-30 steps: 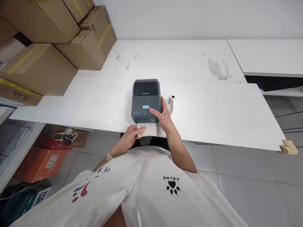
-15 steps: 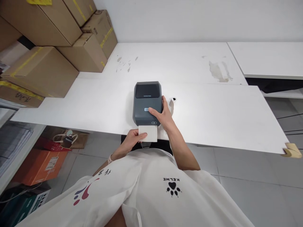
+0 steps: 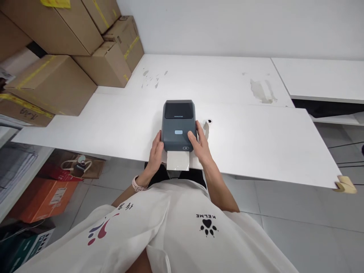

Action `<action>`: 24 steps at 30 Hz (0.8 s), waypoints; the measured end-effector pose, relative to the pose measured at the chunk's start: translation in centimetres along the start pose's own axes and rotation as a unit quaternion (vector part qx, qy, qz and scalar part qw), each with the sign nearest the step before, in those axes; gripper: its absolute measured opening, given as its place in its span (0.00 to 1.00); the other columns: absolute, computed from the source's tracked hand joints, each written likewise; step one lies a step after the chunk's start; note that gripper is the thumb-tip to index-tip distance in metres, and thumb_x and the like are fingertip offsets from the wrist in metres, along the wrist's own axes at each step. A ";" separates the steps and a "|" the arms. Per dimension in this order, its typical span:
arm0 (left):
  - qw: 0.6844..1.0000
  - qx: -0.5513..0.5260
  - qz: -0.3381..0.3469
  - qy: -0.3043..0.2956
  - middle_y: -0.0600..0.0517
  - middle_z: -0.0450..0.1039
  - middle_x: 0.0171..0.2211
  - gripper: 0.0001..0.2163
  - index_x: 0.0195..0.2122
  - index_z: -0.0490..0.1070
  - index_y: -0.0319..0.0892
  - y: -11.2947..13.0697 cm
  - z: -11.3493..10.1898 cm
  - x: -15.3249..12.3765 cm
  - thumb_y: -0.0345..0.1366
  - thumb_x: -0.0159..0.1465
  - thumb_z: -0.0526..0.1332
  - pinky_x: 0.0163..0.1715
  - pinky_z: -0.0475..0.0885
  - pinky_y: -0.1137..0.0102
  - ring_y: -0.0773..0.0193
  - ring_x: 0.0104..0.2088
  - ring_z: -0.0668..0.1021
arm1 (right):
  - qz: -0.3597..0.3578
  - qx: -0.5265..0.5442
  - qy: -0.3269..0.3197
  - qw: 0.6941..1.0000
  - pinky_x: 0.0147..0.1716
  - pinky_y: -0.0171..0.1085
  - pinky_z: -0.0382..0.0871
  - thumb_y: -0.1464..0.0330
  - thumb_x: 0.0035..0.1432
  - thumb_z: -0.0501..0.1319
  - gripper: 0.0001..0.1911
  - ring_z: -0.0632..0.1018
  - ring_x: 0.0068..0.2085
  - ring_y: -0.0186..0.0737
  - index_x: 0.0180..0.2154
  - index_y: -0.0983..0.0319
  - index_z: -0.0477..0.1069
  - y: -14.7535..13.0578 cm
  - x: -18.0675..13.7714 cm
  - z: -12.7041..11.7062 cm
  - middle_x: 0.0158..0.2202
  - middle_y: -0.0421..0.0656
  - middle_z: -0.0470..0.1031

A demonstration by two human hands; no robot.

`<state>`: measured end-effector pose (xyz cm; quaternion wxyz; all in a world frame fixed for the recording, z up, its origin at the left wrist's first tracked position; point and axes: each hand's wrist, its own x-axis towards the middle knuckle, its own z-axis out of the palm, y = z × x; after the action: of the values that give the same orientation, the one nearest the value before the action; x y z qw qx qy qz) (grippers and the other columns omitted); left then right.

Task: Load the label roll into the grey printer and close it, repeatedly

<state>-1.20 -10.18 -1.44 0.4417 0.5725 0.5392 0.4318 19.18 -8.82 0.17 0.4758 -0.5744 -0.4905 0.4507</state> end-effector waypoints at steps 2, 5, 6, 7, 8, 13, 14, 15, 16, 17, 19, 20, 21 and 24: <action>1.000 0.005 0.011 -0.007 0.52 0.45 0.76 0.31 0.72 0.50 0.54 -0.2 0.4 0.0 0.57 0.71 0.46 0.75 0.46 0.56 0.57 0.76 0.47 | -0.002 -0.016 0.015 1.000 0.74 0.52 0.48 0.41 0.63 0.53 0.43 0.51 0.75 0.46 0.72 0.48 0.47 0.2 -0.9 0.1 0.76 0.38 0.47; 0.999 0.003 0.032 0.002 0.53 0.46 0.76 0.31 0.72 0.51 0.54 0.0 0.4 0.1 0.57 0.71 0.45 0.75 0.45 0.55 0.57 0.76 0.46 | -0.010 -0.043 0.020 0.999 0.74 0.53 0.46 0.40 0.64 0.49 0.42 0.50 0.76 0.47 0.73 0.49 0.46 0.0 -1.6 0.2 0.76 0.39 0.47; 0.999 0.000 0.041 0.005 0.53 0.47 0.76 0.31 0.72 0.52 0.54 0.2 0.3 0.3 0.58 0.71 0.44 0.75 0.45 0.56 0.58 0.76 0.46 | -0.017 -0.047 0.018 0.999 0.74 0.54 0.46 0.41 0.65 0.48 0.41 0.50 0.76 0.47 0.73 0.49 0.46 -0.3 -1.7 0.1 0.76 0.38 0.47; 0.999 -0.004 0.054 0.006 0.53 0.47 0.76 0.30 0.72 0.52 0.54 0.6 0.1 0.6 0.58 0.71 0.44 0.75 0.45 0.57 0.58 0.76 0.47 | -0.029 -0.049 0.018 0.998 0.74 0.54 0.46 0.41 0.66 0.47 0.40 0.50 0.76 0.47 0.73 0.49 0.47 -0.6 -1.6 0.0 0.76 0.38 0.48; 0.997 -0.011 0.070 0.006 0.54 0.48 0.75 0.30 0.72 0.53 0.54 1.1 -0.1 1.1 0.58 0.71 0.43 0.75 0.47 0.58 0.58 0.76 0.48 | -0.046 -0.050 0.022 0.997 0.74 0.54 0.46 0.42 0.66 0.46 0.39 0.50 0.76 0.48 0.73 0.49 0.47 -1.0 -1.4 -0.2 0.76 0.38 0.48; 0.988 -0.031 0.144 0.037 0.52 0.59 0.71 0.27 0.68 0.60 0.53 3.3 -1.1 6.0 0.56 0.72 0.46 0.71 0.56 0.59 0.56 0.73 0.59 | -0.177 -0.100 0.047 0.978 0.73 0.57 0.46 0.40 0.67 0.39 0.39 0.45 0.76 0.50 0.73 0.43 0.36 -3.7 2.5 -0.6 0.77 0.33 0.41; 0.988 -0.011 0.143 0.054 0.51 0.62 0.70 0.26 0.67 0.61 0.53 3.3 -1.1 7.2 0.54 0.71 0.50 0.70 0.57 0.58 0.55 0.72 0.60 | -0.203 -0.118 0.050 0.971 0.73 0.57 0.46 0.39 0.66 0.37 0.40 0.44 0.77 0.50 0.73 0.42 0.30 -4.1 3.9 -0.6 0.77 0.32 0.38; 0.989 0.017 0.130 0.064 0.50 0.63 0.69 0.24 0.66 0.62 0.52 3.2 -1.1 8.3 0.50 0.71 0.53 0.69 0.59 0.56 0.54 0.71 0.61 | -0.227 -0.135 0.053 0.963 0.73 0.58 0.45 0.38 0.65 0.36 0.41 0.42 0.77 0.50 0.72 0.41 0.25 -4.5 5.4 -0.5 0.77 0.31 0.36; 0.991 0.049 0.104 0.062 0.49 0.63 0.69 0.24 0.66 0.63 0.52 3.0 -1.0 9.3 0.46 0.69 0.56 0.68 0.60 0.55 0.52 0.71 0.62 | -0.250 -0.150 0.056 0.955 0.73 0.59 0.45 0.37 0.65 0.36 0.42 0.42 0.77 0.50 0.72 0.40 0.22 -4.8 7.2 -0.5 0.77 0.31 0.35; 0.993 0.083 0.070 0.051 0.47 0.63 0.69 0.26 0.66 0.63 0.50 2.7 -0.9 10.1 0.43 0.67 0.59 0.67 0.62 0.53 0.49 0.70 0.62 | -0.268 -0.162 0.061 0.948 0.73 0.59 0.45 0.37 0.64 0.35 0.43 0.42 0.77 0.50 0.71 0.41 0.19 -5.1 9.0 -0.5 0.77 0.31 0.35; 0.990 0.138 0.005 0.009 0.44 0.63 0.69 0.31 0.68 0.60 0.47 2.2 -0.6 11.3 0.37 0.62 0.62 0.64 0.65 0.51 0.44 0.69 0.64 | -0.288 -0.174 0.068 0.939 0.72 0.59 0.47 0.36 0.63 0.36 0.44 0.44 0.76 0.50 0.72 0.42 0.19 -5.6 12.6 -0.7 0.76 0.33 0.38; 0.987 0.157 -0.019 -0.013 0.42 0.64 0.68 0.34 0.69 0.59 0.45 2.1 -0.4 11.6 0.34 0.60 0.62 0.62 0.67 0.50 0.42 0.67 0.66 | -0.289 -0.174 0.069 0.939 0.72 0.58 0.48 0.35 0.62 0.37 0.45 0.46 0.76 0.50 0.72 0.43 0.21 -5.9 14.3 -0.9 0.76 0.34 0.40; 0.984 0.171 -0.034 -0.029 0.41 0.65 0.67 0.36 0.70 0.57 0.45 2.1 -0.2 11.7 0.33 0.58 0.62 0.61 0.68 0.50 0.41 0.66 0.68 | -0.286 -0.172 0.068 0.940 0.72 0.57 0.49 0.35 0.62 0.38 0.46 0.47 0.76 0.50 0.73 0.44 0.23 -6.2 15.9 -1.0 0.76 0.35 0.43; 0.980 0.187 -0.049 -0.040 0.41 0.69 0.64 0.39 0.71 0.55 0.44 2.1 0.1 11.8 0.30 0.56 0.61 0.57 0.71 0.53 0.43 0.62 0.73 | -0.281 -0.182 0.044 0.941 0.71 0.55 0.53 0.34 0.61 0.41 0.48 0.54 0.75 0.50 0.73 0.47 0.27 -7.1 19.1 -1.8 0.74 0.40 0.51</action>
<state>-0.13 1.54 0.76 0.3687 0.6345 0.6199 0.2778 22.09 10.38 6.49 0.4914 -0.5097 -0.6840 0.1757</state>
